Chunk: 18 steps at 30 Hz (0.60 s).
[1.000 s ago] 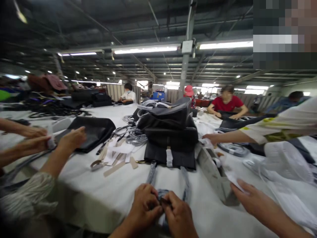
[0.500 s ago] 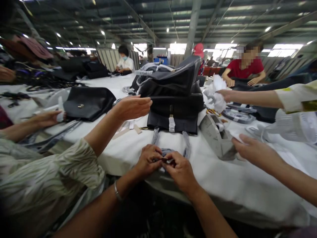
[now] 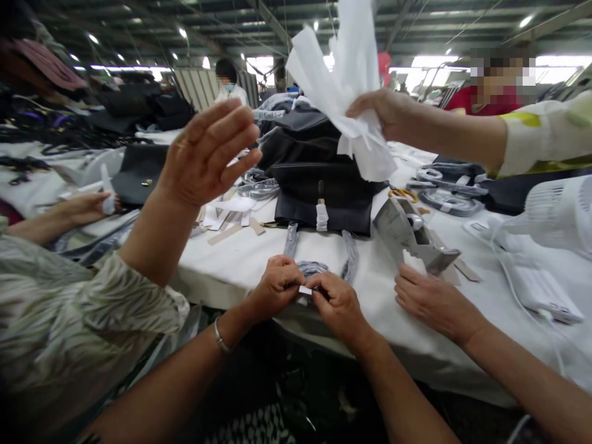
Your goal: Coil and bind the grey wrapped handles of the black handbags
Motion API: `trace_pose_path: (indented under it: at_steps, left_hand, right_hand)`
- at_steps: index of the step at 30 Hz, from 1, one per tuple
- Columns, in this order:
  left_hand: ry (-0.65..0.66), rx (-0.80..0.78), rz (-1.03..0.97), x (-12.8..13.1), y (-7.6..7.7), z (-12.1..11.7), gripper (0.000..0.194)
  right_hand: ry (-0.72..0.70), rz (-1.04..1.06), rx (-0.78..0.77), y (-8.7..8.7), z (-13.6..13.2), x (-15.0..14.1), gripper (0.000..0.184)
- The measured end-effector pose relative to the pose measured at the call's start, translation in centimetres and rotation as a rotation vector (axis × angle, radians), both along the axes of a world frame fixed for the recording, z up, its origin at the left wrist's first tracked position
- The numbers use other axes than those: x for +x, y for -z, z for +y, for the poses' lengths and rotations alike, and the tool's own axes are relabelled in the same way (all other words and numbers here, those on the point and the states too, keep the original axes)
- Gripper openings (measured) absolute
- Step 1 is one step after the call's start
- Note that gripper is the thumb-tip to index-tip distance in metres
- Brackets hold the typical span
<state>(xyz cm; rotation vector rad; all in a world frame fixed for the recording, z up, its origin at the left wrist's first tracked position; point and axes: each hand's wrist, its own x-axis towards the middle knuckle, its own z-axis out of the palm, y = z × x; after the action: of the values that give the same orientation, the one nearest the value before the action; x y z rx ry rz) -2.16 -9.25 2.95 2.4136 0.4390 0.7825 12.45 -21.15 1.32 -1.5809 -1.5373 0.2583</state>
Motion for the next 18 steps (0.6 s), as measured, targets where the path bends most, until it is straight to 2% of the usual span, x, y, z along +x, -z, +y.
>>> trace_pose_path:
  at_steps: [2, 5, 6, 7, 8, 9, 10, 13, 15, 16, 18]
  left_hand:
    - [-0.040, -0.011, -0.030, 0.4, -3.4, 1.6, 0.019]
    - [-0.055, 0.024, -0.114, 1.8, -9.6, 5.7, 0.040]
    - [0.006, 0.092, -0.135, 2.3, -11.0, 6.7, 0.042]
    - [0.077, 0.154, -0.119, 2.6, -11.7, 7.3, 0.038]
    - [0.132, 0.154, -0.058, 2.7, -11.5, 7.3, 0.036]
    - [0.105, 0.095, -0.026, 2.6, -10.4, 6.6, 0.033]
    - [0.016, 0.037, -0.042, 2.4, -8.6, 5.5, 0.028]
    - [-0.013, -0.010, -0.013, 1.1, -1.6, 1.5, 0.013]
    - [-0.009, -0.028, -0.044, 0.6, 1.9, 0.0, 0.011]
    - [-0.005, -0.034, -0.062, 0.6, 2.8, -0.3, 0.010]
    - [0.012, -0.041, -0.081, 0.6, 3.2, -0.1, 0.012]
  right_hand:
    - [0.002, -0.007, -0.004, 0.0, -0.3, -0.2, 0.011]
    - [0.023, -0.058, -0.015, -0.2, -0.7, -0.7, 0.020]
    - [0.036, -0.077, -0.014, -0.2, -0.8, -0.9, 0.021]
    - [0.053, -0.089, -0.006, -0.1, -0.9, -1.1, 0.021]
    - [0.080, -0.092, 0.014, 0.1, -1.0, -1.3, 0.020]
    - [0.119, -0.085, 0.057, 0.3, -1.2, -1.5, 0.021]
    - [0.163, -0.082, 0.122, 0.6, -1.4, -1.6, 0.022]
    - [0.201, -0.181, 0.303, 1.3, -1.9, -1.9, 0.024]
    - [0.145, -0.325, 0.293, 1.6, -2.1, -2.0, 0.025]
    - [0.131, -0.388, 0.260, 1.6, -2.1, -2.1, 0.025]
    - [0.168, -0.454, 0.202, 1.6, -1.9, -2.3, 0.025]
